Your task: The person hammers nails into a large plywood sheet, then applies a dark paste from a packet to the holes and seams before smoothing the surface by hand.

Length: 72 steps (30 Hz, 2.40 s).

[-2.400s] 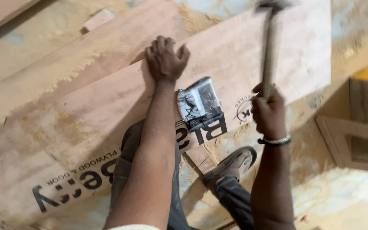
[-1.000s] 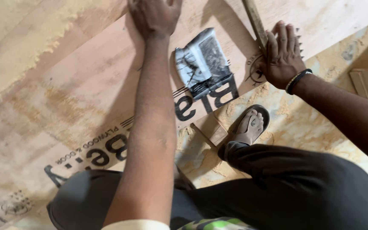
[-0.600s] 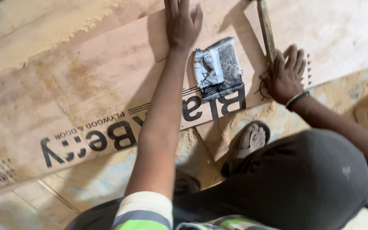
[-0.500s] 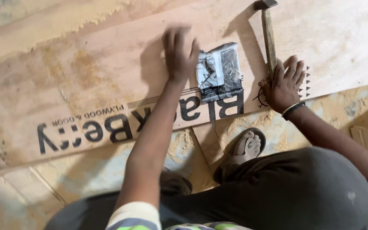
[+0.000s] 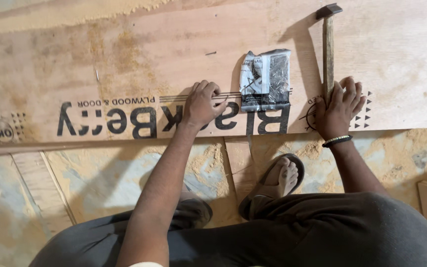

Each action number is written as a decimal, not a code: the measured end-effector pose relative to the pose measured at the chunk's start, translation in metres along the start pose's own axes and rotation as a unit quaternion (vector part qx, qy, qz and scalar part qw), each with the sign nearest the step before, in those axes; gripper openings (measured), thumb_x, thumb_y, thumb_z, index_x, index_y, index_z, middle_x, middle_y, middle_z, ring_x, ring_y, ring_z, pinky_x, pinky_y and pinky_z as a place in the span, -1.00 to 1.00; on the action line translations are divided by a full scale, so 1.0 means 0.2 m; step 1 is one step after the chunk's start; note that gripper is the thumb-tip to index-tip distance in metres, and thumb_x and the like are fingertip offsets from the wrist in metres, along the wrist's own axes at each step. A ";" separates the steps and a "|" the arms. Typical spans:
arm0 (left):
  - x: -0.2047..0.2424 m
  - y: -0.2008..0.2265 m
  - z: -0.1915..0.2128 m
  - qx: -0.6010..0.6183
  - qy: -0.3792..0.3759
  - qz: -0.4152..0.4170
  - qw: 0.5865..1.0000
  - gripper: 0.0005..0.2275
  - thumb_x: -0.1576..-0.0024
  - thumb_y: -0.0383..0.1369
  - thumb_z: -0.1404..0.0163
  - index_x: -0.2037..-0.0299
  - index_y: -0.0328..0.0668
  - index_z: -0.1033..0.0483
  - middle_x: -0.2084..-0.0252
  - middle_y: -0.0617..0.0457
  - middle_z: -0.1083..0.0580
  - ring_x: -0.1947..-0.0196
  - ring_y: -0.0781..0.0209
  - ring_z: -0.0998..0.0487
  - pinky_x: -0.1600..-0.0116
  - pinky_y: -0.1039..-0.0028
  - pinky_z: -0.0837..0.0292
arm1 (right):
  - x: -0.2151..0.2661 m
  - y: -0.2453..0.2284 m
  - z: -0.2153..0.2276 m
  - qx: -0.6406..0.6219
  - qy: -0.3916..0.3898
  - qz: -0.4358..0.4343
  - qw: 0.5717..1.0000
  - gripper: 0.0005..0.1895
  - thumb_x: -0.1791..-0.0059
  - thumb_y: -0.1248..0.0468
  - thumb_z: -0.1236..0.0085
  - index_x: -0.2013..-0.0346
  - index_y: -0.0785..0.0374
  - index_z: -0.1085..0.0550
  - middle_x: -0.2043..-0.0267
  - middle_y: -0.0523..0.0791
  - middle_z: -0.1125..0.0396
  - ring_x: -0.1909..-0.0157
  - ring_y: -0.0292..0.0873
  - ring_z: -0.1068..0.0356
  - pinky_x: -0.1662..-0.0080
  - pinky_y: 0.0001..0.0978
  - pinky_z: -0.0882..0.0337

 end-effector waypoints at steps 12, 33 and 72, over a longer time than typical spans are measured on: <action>-0.12 0.04 -0.18 -0.140 -0.223 0.124 0.957 -0.86 -0.14 -0.38 -0.14 0.48 -0.09 -0.54 0.33 0.02 -0.54 0.26 0.19 -0.56 -0.09 0.25 -0.48 | -0.01 0.01 0.00 -0.015 0.011 0.010 1.000 -0.37 -0.13 0.16 -0.14 -0.44 0.34 -0.23 -0.58 0.23 0.17 -0.61 0.32 0.39 -0.46 0.32 0.48; -0.43 -0.02 0.09 -0.030 -0.098 0.051 0.993 -0.90 -0.12 -0.33 -0.18 0.25 -0.15 -0.62 0.32 -0.05 -0.61 0.33 0.12 -0.61 0.12 0.34 -0.51 | 0.06 -0.05 0.24 -0.034 0.013 0.057 0.998 -0.42 -0.06 0.26 -0.15 -0.35 0.33 -0.29 -0.48 0.05 -0.10 -0.59 0.10 0.08 -0.52 0.03 0.10; -1.64 1.61 -0.89 0.148 0.008 -0.317 0.937 -0.95 -0.21 -0.34 -0.10 0.23 -0.06 -0.57 0.28 0.09 -0.56 0.28 0.28 -0.58 0.15 0.51 -0.62 | 0.05 0.57 0.39 -0.300 0.221 -0.236 0.897 -0.75 -0.16 0.33 0.00 -0.11 0.38 -0.38 0.33 -0.12 -0.41 0.42 -0.32 -0.44 0.35 -0.48 -0.49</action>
Point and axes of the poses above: each hand's wrist, its own x-axis away from the middle knuckle, its own z-axis out of the back of the hand, y = z × x, the point moved 10 cm from there along -x, towards the middle knuckle
